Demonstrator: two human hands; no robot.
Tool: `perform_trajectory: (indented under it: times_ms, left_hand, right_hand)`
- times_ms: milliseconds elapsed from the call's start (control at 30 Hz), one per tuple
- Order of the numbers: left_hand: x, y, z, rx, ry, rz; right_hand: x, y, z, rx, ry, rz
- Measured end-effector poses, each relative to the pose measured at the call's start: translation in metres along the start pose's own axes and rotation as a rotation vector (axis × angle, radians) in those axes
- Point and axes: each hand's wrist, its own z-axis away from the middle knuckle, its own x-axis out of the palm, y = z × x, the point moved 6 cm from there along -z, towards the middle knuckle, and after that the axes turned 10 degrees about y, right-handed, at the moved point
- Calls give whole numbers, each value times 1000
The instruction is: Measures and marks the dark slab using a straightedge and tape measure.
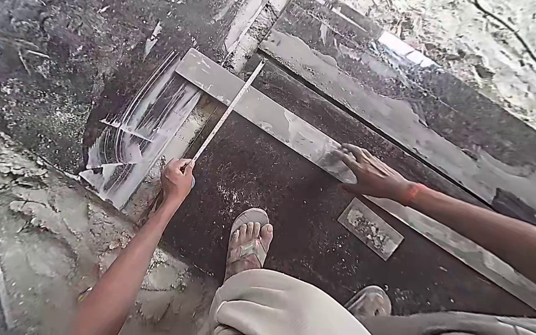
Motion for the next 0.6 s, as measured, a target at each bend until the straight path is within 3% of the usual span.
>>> perform_trajectory:
  times_ms: [100, 233, 433, 600]
  left_hand:
    - [1, -3, -1, -1, 13, 49]
    - [4, -10, -5, -3, -34, 104]
    - [6, -15, -7, 14, -44, 143]
    - [8, -11, 0, 109, 34, 120]
  right_hand:
    - [-10, -44, -61, -5, 24, 18]
    - [-7, -82, -129, -26, 252, -48]
    - [-12, -91, -140, -75, 364, -130]
    - [-16, -88, -149, 2, 320, -151]
